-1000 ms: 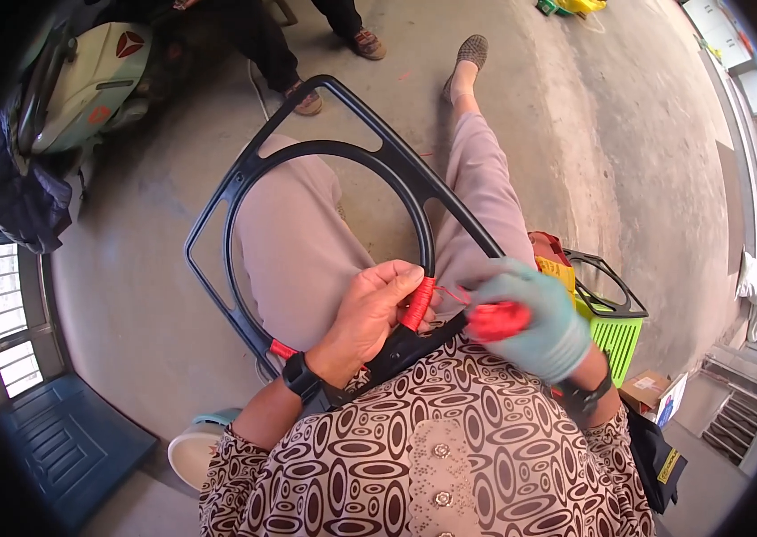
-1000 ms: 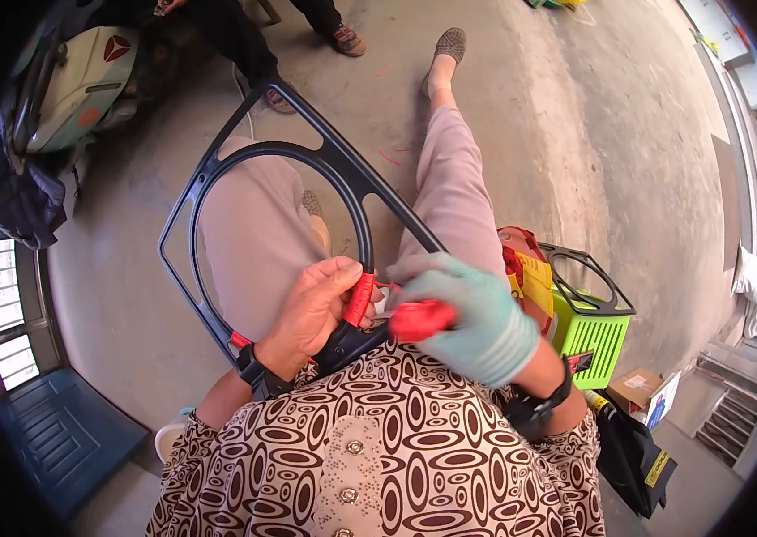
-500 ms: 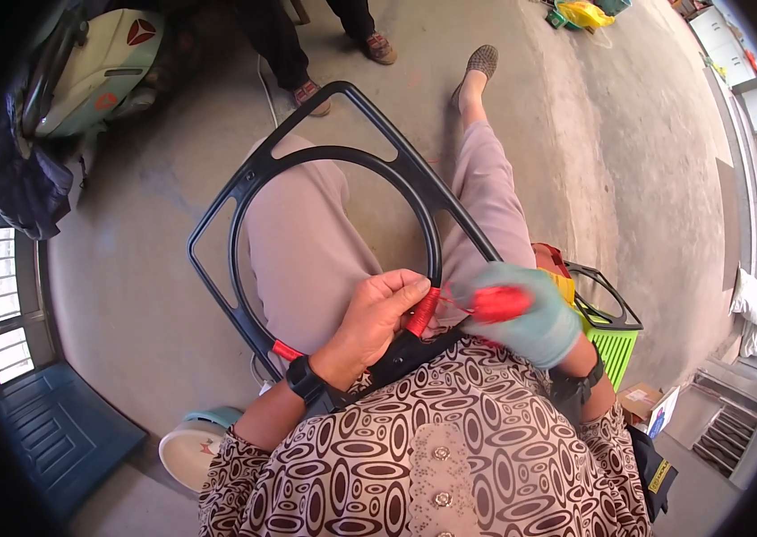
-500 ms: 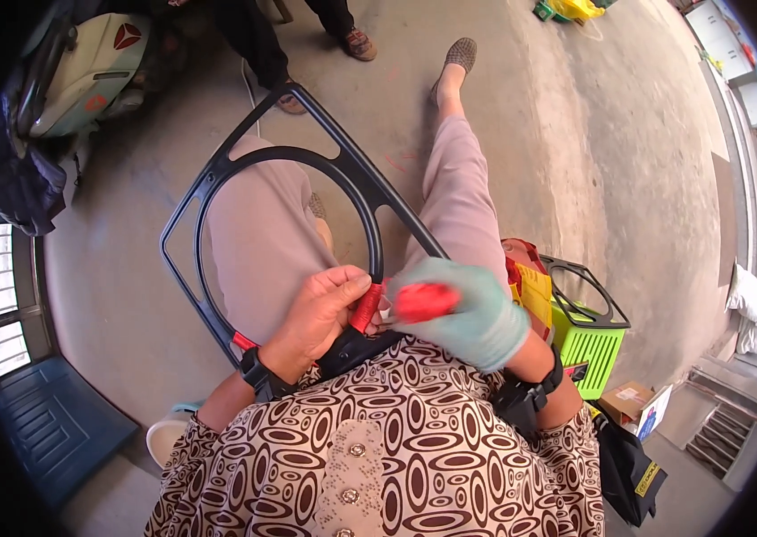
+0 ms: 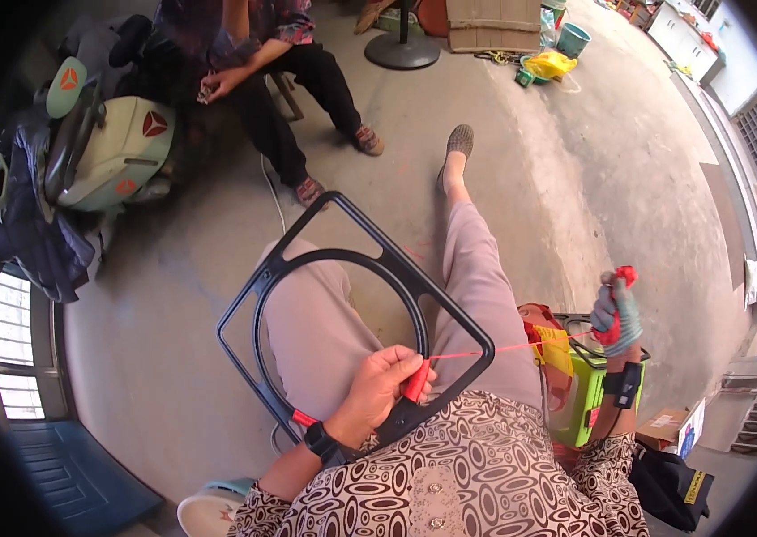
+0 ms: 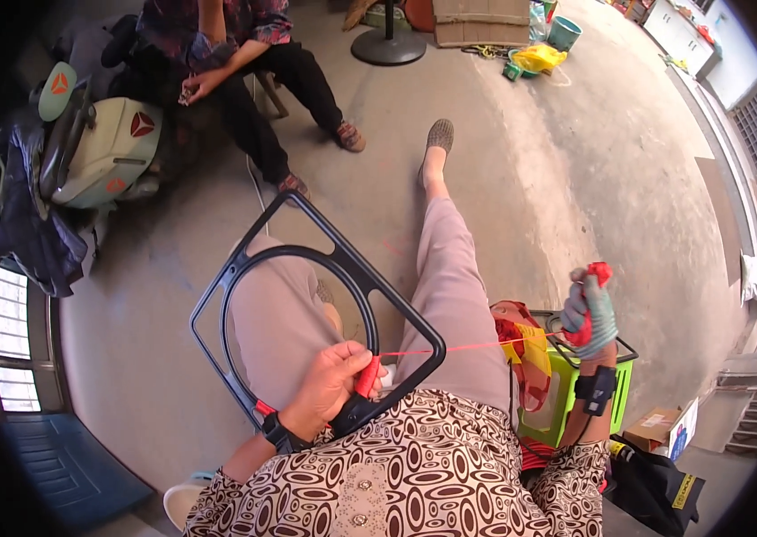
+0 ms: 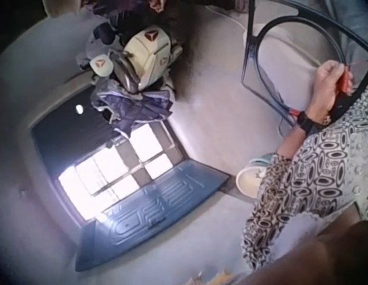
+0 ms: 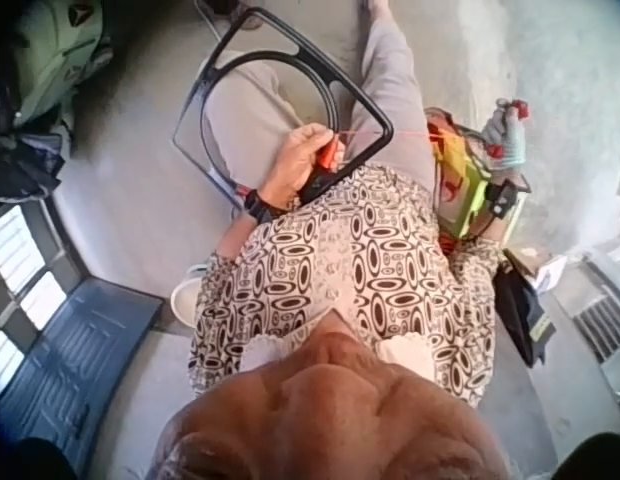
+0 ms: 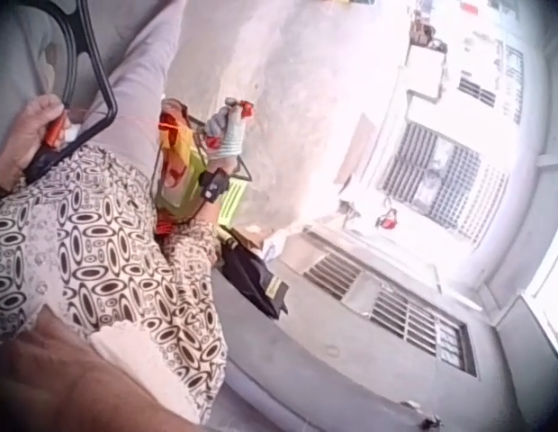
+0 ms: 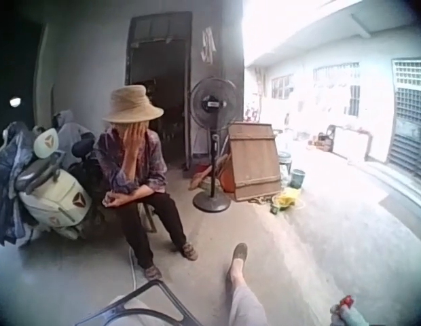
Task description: Winding red string or yarn onto a circular plastic frame
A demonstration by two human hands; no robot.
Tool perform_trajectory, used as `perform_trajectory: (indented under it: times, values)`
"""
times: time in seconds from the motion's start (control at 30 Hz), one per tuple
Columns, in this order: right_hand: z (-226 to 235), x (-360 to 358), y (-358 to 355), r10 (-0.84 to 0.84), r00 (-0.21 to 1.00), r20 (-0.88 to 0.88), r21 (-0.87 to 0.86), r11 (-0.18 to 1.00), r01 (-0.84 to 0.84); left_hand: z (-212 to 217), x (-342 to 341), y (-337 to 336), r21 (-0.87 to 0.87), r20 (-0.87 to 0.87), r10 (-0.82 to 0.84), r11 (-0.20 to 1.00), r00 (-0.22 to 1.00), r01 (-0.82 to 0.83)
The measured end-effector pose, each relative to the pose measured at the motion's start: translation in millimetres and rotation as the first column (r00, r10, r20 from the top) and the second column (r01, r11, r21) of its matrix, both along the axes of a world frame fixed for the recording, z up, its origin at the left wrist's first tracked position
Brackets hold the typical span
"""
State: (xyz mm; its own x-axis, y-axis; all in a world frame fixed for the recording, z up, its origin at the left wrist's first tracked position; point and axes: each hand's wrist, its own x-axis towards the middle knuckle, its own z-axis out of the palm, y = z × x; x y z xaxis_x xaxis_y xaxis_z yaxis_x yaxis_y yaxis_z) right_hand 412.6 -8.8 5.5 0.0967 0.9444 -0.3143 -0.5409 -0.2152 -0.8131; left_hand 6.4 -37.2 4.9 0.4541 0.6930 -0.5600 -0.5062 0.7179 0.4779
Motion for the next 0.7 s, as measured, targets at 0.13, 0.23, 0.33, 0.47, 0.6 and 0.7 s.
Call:
perform_trajectory:
  times: [0.13,0.23,0.33,0.47,0.6,0.7]
  values:
    - [10.7,-48.5,8.2,-0.067,0.989,0.128,-0.213,0.973,0.093,2.0,0.0,1.3,0.037,0.05,-0.025,0.999,0.998,0.023]
    - [14.3,-84.2,9.9,0.163,0.986,0.045,-0.209,0.966,-0.151,4.4,-1.1,0.8,0.028,0.066,-0.015,1.0,0.998,0.013]
    - [13.0,-112.7,9.9,0.647,0.671,0.362,-0.299,0.763,-0.574,3.7,-1.2,-1.2,0.031,0.051,0.001,1.0,0.999,-0.002]
    - [9.7,-157.1,28.1,0.756,0.346,0.556,-0.157,0.504,-0.849,6.0,0.1,0.7,0.058,0.045,-0.002,0.998,0.999,0.0]
    - [21.5,-203.5,41.8,0.546,0.684,0.484,0.3,0.631,-0.715,-2.7,-3.3,-1.6,0.112,0.019,-0.013,0.994,1.0,0.011]
    - [-7.9,-224.0,57.4,0.773,0.548,0.319,0.039,0.568,-0.822,9.4,3.1,1.7,0.12,0.039,0.056,0.991,0.998,-0.06]
